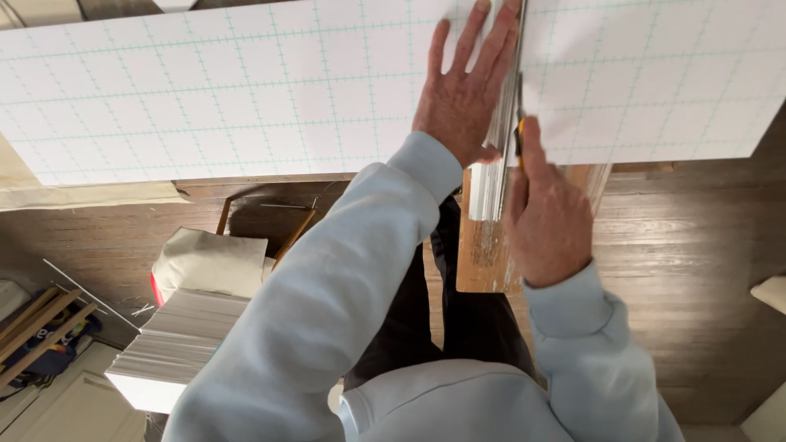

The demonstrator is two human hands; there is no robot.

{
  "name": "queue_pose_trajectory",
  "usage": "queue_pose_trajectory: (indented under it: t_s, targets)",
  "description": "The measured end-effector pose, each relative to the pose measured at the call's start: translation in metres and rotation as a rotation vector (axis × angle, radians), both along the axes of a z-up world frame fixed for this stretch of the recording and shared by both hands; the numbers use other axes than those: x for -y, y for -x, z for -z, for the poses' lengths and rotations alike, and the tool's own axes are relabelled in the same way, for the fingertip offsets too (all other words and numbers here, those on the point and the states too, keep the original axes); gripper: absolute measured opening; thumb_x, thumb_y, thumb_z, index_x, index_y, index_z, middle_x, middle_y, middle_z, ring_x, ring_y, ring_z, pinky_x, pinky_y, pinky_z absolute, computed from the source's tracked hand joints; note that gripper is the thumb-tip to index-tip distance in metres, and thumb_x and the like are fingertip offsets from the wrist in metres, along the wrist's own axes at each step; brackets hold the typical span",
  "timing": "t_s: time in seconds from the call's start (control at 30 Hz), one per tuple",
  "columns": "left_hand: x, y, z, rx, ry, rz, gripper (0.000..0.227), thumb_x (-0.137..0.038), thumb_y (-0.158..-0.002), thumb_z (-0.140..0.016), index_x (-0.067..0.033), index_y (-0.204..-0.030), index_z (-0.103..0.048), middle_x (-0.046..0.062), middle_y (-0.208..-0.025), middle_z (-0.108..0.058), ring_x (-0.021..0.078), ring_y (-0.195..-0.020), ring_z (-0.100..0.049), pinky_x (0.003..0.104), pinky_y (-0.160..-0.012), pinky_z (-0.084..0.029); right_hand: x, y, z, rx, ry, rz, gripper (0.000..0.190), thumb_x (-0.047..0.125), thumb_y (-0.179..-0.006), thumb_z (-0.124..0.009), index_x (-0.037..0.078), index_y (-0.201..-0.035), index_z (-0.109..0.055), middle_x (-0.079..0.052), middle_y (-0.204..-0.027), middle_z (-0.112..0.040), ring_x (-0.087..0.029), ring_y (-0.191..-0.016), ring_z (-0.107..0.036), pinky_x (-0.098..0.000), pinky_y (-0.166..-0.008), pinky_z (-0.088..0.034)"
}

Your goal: The recorder measures a white board using a tape measure and pencil, then cuts it using a utility knife and a straight edge.

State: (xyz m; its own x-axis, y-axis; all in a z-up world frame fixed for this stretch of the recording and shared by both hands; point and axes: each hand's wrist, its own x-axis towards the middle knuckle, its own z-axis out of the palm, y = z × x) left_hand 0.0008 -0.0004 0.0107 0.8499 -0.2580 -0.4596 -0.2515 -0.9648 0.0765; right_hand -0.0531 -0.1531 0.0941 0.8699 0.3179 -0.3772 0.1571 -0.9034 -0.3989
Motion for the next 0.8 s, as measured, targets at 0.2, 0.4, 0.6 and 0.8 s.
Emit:
queue_pose_trajectory:
  t_s: [0.2, 0.4, 0.6, 0.8]
  targets:
    - [-0.001, -0.002, -0.001, -0.003, -0.026, 0.011, 0.162, -0.091, -0.051, -0.077, -0.0058, -0.171, -0.01, 0.015, -0.175, 0.004, 0.0383, -0.162, 0.0, 0.063, -0.131, -0.006, 0.019, 0.064, -0.022, -0.214, 0.023, 0.092, 0.06, 0.016, -0.106, -0.055, 0.008, -0.161, -0.034, -0.018, -0.092, -0.072, -0.03, -0.07, -0.072, -0.0426, -0.063, -0.061]
    - [0.0, -0.005, 0.002, 0.047, -0.054, 0.039, 0.158, -0.094, -0.054, -0.071, -0.0071, -0.171, -0.01, 0.016, -0.174, 0.004, 0.0388, -0.162, 0.0, 0.064, -0.129, -0.005, 0.074, 0.083, -0.061, -0.27, -0.128, 0.427, 0.06, 0.018, -0.101, -0.058, 0.005, -0.158, -0.043, -0.021, -0.108, -0.075, -0.029, -0.083, -0.075, -0.0399, -0.069, -0.061]
    - [0.0, -0.007, -0.006, 0.046, -0.002, 0.045, 0.155, -0.092, -0.057, -0.072, -0.0027, -0.169, -0.012, 0.017, -0.174, 0.003, 0.0387, -0.161, -0.001, 0.064, -0.128, -0.003, 0.272, 0.008, 0.058, 0.233, -0.279, 0.556, 0.026, -0.003, -0.107, -0.066, -0.005, -0.132, -0.061, -0.012, -0.104, -0.062, -0.017, -0.088, -0.058, -0.0282, -0.082, -0.05]
    - [-0.008, -0.009, -0.018, 0.001, 0.045, 0.003, 0.151, -0.088, -0.056, -0.075, -0.0007, -0.165, -0.016, 0.018, -0.171, -0.002, 0.0387, -0.159, -0.004, 0.065, -0.126, -0.005, 0.318, -0.067, 0.126, -0.057, -0.422, 0.752, 0.019, 0.009, -0.105, -0.074, 0.008, -0.121, -0.063, -0.004, -0.109, -0.068, -0.014, -0.086, -0.062, -0.0291, -0.074, -0.054]
